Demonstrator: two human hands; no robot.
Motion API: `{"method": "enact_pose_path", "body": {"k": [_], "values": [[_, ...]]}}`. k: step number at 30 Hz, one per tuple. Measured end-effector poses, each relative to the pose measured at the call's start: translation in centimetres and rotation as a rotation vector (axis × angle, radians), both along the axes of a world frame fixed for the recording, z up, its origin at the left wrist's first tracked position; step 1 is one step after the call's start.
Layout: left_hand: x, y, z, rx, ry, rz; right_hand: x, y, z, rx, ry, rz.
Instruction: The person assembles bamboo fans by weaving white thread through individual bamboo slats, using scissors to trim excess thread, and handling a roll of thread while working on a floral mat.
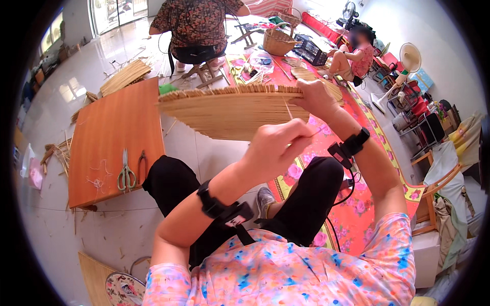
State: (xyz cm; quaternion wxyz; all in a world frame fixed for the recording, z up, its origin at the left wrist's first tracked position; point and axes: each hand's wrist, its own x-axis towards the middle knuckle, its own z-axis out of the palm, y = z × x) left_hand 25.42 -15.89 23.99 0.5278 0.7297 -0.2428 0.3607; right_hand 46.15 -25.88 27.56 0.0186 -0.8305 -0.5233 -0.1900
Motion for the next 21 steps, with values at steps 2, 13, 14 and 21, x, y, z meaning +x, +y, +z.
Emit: {"method": "enact_pose_path", "body": {"k": [2, 13, 14, 21], "values": [[-1.9, 1.2, -0.2, -0.145, 0.102, 0.038, 0.2, -0.1, -0.6, 0.086, -0.018, 0.044], [-3.4, 10.0, 0.4, -0.541, 0.054, 0.213, -5.4, 4.2, -2.0, 0.101, 0.349, -0.18], [-3.5, 10.3, 0.2, -0.542, 0.045, 0.207, -5.9, 4.1, -2.0, 0.118, 0.37, -0.205], [-6.9, 9.5, -1.4, -0.598, 0.115, 0.198, -10.8, 1.1, -5.9, 0.407, 0.498, -0.249]]}}
